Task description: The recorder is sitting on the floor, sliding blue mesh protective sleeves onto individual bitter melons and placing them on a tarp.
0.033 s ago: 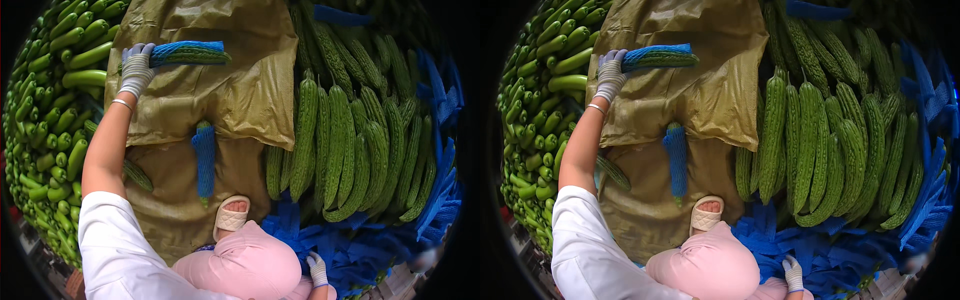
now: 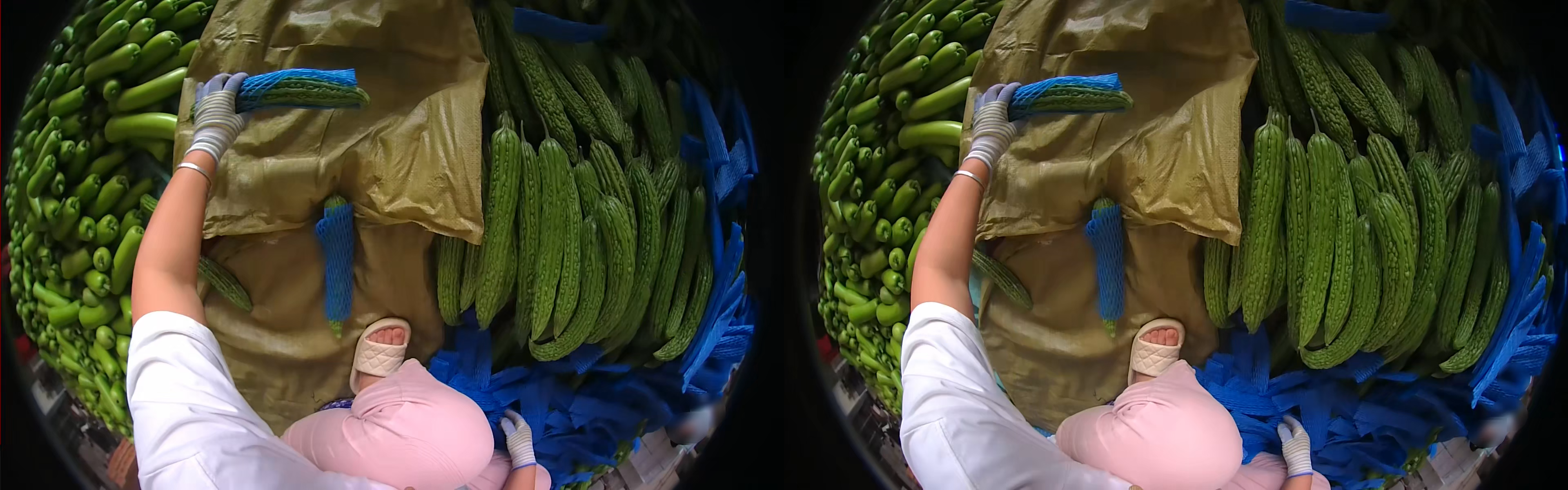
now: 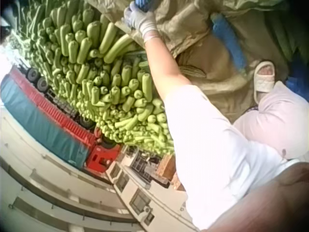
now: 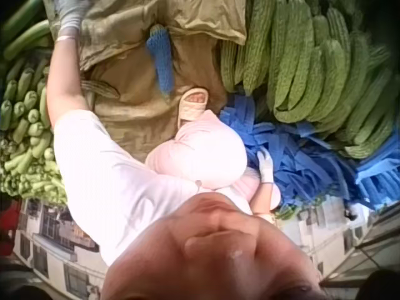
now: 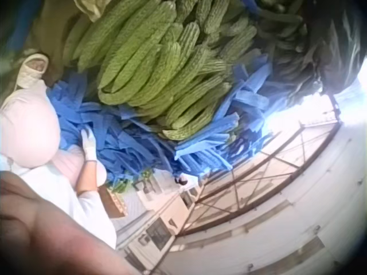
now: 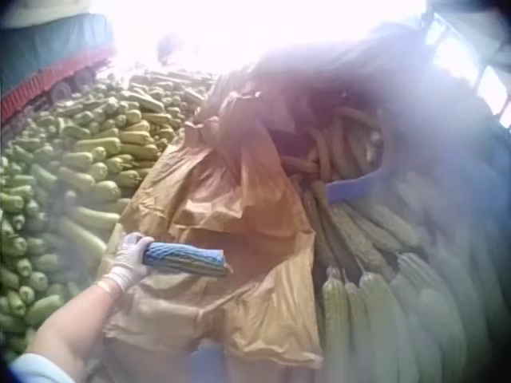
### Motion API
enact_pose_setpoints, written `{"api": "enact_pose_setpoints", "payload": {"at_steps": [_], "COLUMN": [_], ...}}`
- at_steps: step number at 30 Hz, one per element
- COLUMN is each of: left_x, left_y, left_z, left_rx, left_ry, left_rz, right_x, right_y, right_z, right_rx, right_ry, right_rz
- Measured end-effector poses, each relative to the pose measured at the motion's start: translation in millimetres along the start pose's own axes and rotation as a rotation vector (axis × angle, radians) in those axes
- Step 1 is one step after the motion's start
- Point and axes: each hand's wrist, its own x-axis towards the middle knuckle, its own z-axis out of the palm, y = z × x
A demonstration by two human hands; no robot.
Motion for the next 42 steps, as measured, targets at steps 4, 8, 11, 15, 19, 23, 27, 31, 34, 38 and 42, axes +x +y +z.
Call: {"api": "enact_pose_setpoints", "payload": {"at_steps": [4, 8, 11, 15, 19, 23, 27, 31, 34, 38, 42], "left_x": [-29.2, -79.3, -164.4, -252.0, -249.7, -256.3, -226.9, -134.9, -53.0, 15.7, 26.6], "left_y": [-22.7, 58.6, 141.1, 194.9, 206.7, 184.5, 166.2, 177.6, 202.0, 247.9, 267.6], "left_z": [6.3, -1.9, -7.6, 19.8, 20.0, 10.2, -87.6, -119.9, -103.8, -62.2, 46.1], "left_rx": [0.084, -0.450, -0.623, -0.581, -0.556, -1.144, -1.784, -1.333, -0.703, -0.168, -0.363], "left_ry": [-0.153, 0.054, -0.254, -0.465, -0.450, -0.556, -0.999, -0.774, -0.356, 0.008, -0.380], "left_rz": [-0.102, 0.007, -0.297, -0.555, -0.584, -0.563, -0.538, -0.076, 0.201, 0.173, 0.198], "right_x": [0.2, -8.3, -18.3, -26.2, -31.5, -26.5, -29.2, -23.8, -26.2, -32.1, -29.3], "right_y": [5.0, 12.3, 19.2, 25.4, 28.9, 70.6, 63.0, 69.4, 61.2, 41.9, 52.4], "right_z": [16.7, 22.7, 19.9, 26.0, 31.7, 34.0, 35.8, 36.9, 36.1, 28.9, 31.0], "right_rx": [0.011, -0.015, -0.037, -0.023, -0.104, -0.112, -0.087, -0.103, -0.104, -0.093, -0.024], "right_ry": [-0.040, -0.014, 0.061, 0.060, 0.004, 0.002, 0.000, -0.019, -0.024, -0.021, -0.011], "right_rz": [-0.061, -0.077, -0.133, -0.171, -0.140, -0.131, -0.144, -0.195, -0.181, -0.153, -0.106]}}
